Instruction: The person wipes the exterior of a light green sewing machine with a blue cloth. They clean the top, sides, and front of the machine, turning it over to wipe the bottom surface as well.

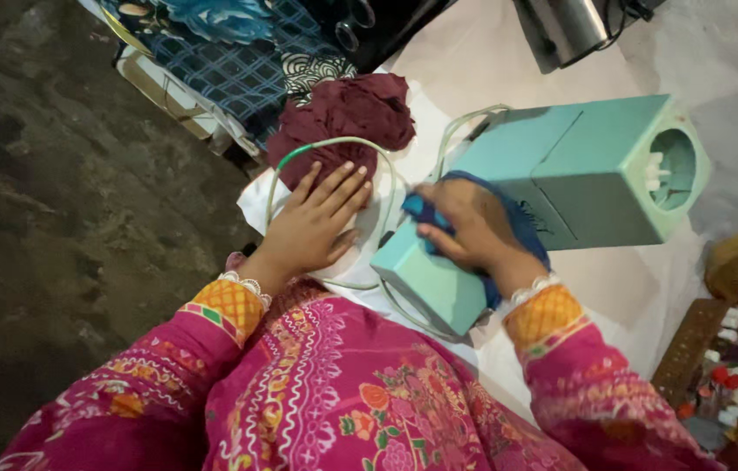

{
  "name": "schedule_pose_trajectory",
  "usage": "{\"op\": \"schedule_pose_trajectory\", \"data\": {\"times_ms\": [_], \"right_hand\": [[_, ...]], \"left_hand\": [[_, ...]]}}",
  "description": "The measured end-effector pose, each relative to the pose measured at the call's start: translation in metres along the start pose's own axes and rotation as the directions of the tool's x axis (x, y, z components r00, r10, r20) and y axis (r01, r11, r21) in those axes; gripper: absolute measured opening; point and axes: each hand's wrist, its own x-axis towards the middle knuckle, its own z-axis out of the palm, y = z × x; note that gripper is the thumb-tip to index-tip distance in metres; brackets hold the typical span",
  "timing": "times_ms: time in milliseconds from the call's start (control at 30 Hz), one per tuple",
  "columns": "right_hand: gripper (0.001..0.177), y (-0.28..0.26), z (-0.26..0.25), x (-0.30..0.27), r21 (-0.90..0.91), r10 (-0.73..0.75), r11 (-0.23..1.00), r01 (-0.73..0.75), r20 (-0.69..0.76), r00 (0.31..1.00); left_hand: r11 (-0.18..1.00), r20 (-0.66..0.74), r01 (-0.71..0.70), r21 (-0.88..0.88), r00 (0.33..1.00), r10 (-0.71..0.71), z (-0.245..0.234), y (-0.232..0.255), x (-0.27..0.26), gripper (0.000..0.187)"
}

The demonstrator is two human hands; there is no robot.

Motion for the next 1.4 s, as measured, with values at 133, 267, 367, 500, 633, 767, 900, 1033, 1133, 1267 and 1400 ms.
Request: {"op": "schedule_pose_trajectory", "data": {"times_ms": [133, 267, 367, 500, 633, 767, 900, 1033, 1133, 1267, 1400], "right_hand": [[0.050, -0.008, 0.001, 0.010, -0.076, -0.018, 0.997, 0.013, -0.066, 0.998], [0.050, -0.057, 0.026, -0.001, -0.133, -0.110, 0.987, 0.094, -0.118, 0.987], [0.048, -0.087, 0.035, -0.002, 0.027, -0.137, 0.990, 0.136, 0.034, 0.990], [0.050, -0.064, 0.023, 0.030, -0.084, 0.024, 0.996, -0.005, 0.224, 0.974], [0.040, -0.024, 0.007, 0.055, -0.284, 0.175, 0.946, -0.155, 0.046, 0.984], [0.046, -0.026, 0.012, 0.046, -0.253, 0.194, 0.942, -0.221, -0.127, 0.973], [0.048, -0.082, 0.043, 0.015, -0.173, 0.162, 0.965, -0.198, -0.203, 0.966], [0.049, -0.107, 0.054, -0.004, 0.019, 0.113, 0.994, -0.111, -0.131, 0.985], [0.046, -0.077, 0.053, 0.002, -0.051, 0.101, 0.993, -0.110, -0.158, 0.982], [0.044, -0.032, 0.033, 0.009, -0.068, 0.238, 0.963, -0.261, -0.243, 0.940], [0.043, -0.032, 0.029, 0.009, -0.054, 0.276, 0.946, -0.319, -0.378, 0.884]], "left_hand": [[1.000, 0.019, -0.007, 0.001, 1.000, 0.007, -0.003, -0.005, 0.002, 0.074], [1.000, 0.038, -0.005, -0.031, 0.999, 0.007, -0.003, -0.008, 0.001, 0.075], [0.999, 0.022, -0.040, 0.010, 0.999, 0.040, -0.001, -0.011, 0.003, 0.072], [0.998, 0.075, -0.056, -0.041, 0.995, 0.059, -0.004, -0.015, 0.003, 0.076], [0.996, 0.079, -0.075, -0.038, 0.994, 0.077, -0.006, -0.016, 0.009, 0.071], [0.996, 0.114, -0.085, -0.035, 0.990, 0.089, -0.003, -0.020, 0.009, 0.070], [0.989, 0.115, -0.116, -0.092, 0.985, 0.126, 0.001, -0.026, 0.010, 0.080], [0.986, 0.167, -0.159, 0.043, 0.975, 0.149, 0.000, -0.027, 0.015, 0.085], [0.987, 0.270, -0.136, -0.083, 0.951, 0.153, -0.006, -0.028, 0.017, 0.094], [0.988, 0.175, -0.130, -0.083, 0.974, 0.142, -0.002, -0.025, 0.015, 0.080], [0.985, 0.133, -0.156, -0.072, 0.977, 0.165, 0.000, -0.029, 0.012, 0.072]]}}
